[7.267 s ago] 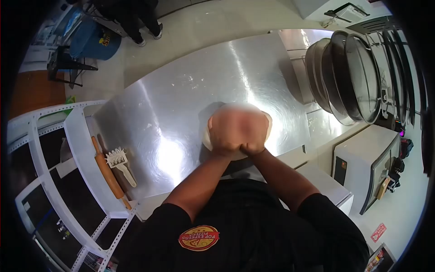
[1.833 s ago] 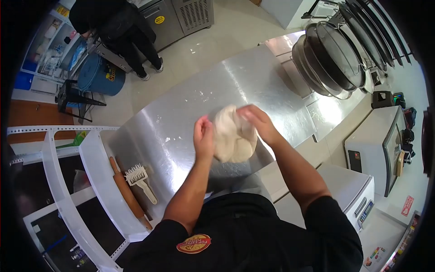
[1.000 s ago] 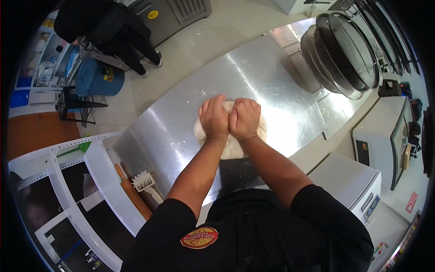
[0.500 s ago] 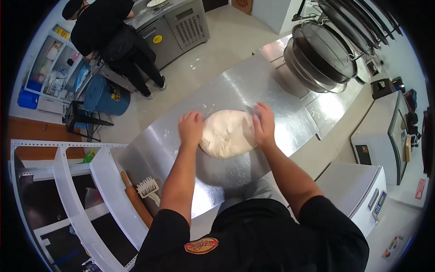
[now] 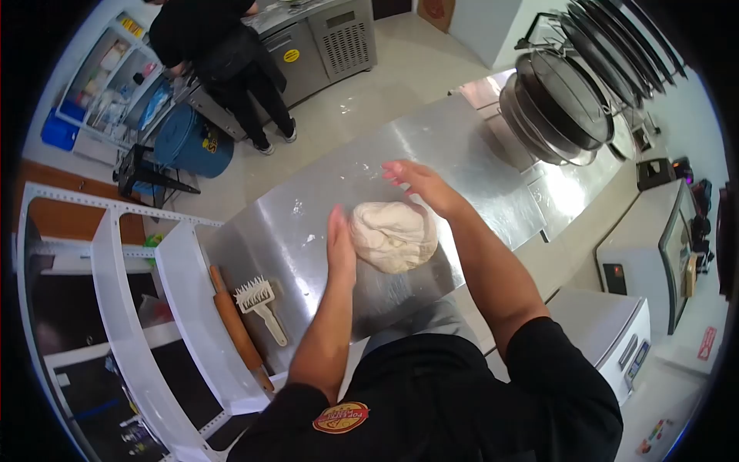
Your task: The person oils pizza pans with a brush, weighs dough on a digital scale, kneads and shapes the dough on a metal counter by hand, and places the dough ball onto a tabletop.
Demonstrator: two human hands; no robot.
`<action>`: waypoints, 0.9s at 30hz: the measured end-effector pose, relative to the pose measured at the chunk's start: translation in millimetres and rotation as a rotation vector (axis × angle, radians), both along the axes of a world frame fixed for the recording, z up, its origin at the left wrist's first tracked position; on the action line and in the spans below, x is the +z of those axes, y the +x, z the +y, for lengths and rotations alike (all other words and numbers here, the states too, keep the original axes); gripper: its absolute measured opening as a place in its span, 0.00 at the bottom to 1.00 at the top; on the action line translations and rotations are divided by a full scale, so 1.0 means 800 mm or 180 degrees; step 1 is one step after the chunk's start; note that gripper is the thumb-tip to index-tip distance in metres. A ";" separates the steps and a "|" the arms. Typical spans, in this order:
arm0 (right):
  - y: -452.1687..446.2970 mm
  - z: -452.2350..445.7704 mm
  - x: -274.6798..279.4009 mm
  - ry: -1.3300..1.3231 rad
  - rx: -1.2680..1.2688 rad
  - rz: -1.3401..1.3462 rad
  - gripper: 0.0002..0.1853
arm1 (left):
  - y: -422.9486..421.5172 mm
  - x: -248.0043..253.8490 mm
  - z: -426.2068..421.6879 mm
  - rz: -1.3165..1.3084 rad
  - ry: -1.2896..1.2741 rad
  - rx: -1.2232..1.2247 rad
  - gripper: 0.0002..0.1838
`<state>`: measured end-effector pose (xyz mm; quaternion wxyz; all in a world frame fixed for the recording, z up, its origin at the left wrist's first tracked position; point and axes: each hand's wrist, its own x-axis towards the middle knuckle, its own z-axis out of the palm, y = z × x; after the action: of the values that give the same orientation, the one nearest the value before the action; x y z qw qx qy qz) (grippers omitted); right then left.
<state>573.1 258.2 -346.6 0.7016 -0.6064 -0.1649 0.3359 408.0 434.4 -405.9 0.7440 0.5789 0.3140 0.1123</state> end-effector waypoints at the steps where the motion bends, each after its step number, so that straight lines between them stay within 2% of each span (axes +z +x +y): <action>1: -0.007 0.010 -0.015 -0.0497 0.0114 -0.0285 0.23 | 0.023 0.000 0.011 -0.0020 -0.0206 -0.0379 0.26; 2: -0.014 0.018 -0.031 -0.0995 0.0231 -0.0581 0.22 | 0.035 0.000 0.020 -0.0022 -0.0246 -0.0320 0.26; 3: -0.018 0.024 -0.038 -0.1490 0.0338 -0.0900 0.22 | 0.050 0.017 0.027 0.0400 -0.0021 -0.0858 0.23; 4: -0.026 0.021 -0.029 -0.1542 0.0387 -0.0927 0.22 | 0.058 0.035 0.028 0.0812 0.0186 -0.1402 0.21; 5: -0.048 0.014 -0.010 -0.1783 0.0157 -0.0872 0.21 | 0.056 0.061 0.017 0.0802 0.0107 -0.1357 0.21; 6: -0.074 0.007 0.004 -0.2023 -0.0059 -0.0795 0.20 | 0.047 0.093 -0.003 0.0875 0.0826 -0.1598 0.17; 7: -0.099 -0.003 0.012 -0.2050 -0.0099 -0.1138 0.17 | 0.037 0.105 -0.021 0.0968 0.1558 -0.1845 0.15; 8: -0.122 -0.012 0.015 -0.2051 -0.0149 -0.1479 0.15 | 0.027 0.089 -0.038 0.1023 0.1495 -0.1822 0.15; 9: -0.139 -0.018 0.005 -0.2065 -0.0095 -0.1455 0.15 | 0.021 0.071 -0.055 0.0011 0.2360 -0.1259 0.10; 10: -0.154 -0.024 -0.012 -0.1801 -0.0473 -0.2258 0.12 | 0.016 0.054 -0.066 -0.1022 0.3182 -0.0652 0.06; 11: -0.159 -0.026 -0.025 -0.1511 -0.0872 -0.3041 0.09 | 0.010 0.051 -0.070 -0.0992 0.3159 -0.0663 0.06; 12: -0.154 -0.025 -0.033 -0.1537 -0.0867 -0.3015 0.09 | 0.007 0.048 -0.075 -0.1044 0.3312 -0.0608 0.06; 15: -0.144 -0.017 -0.051 -0.1194 -0.1058 -0.3817 0.05 | 0.010 0.036 -0.079 -0.1112 0.3596 -0.0552 0.06; 20: -0.072 0.027 -0.089 -0.1268 -0.1333 -0.3913 0.06 | 0.076 -0.012 -0.047 -0.0909 0.3725 -0.0421 0.09; 22: -0.046 0.043 -0.097 -0.1466 -0.1780 -0.3771 0.07 | 0.122 -0.027 -0.039 -0.0872 0.3801 -0.0328 0.09; 24: -0.025 0.054 -0.104 -0.1542 -0.1804 -0.3722 0.07 | 0.159 -0.036 -0.025 -0.0792 0.4027 0.0011 0.10; 27: -0.006 0.063 -0.100 -0.1721 -0.1903 -0.3691 0.07 | 0.172 -0.035 -0.020 -0.0527 0.4034 -0.0024 0.11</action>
<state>568.4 308.5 -426.8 0.3876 -0.8600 -0.2493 -0.2192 545.9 418.2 -433.8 0.2795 0.8971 0.1260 0.3180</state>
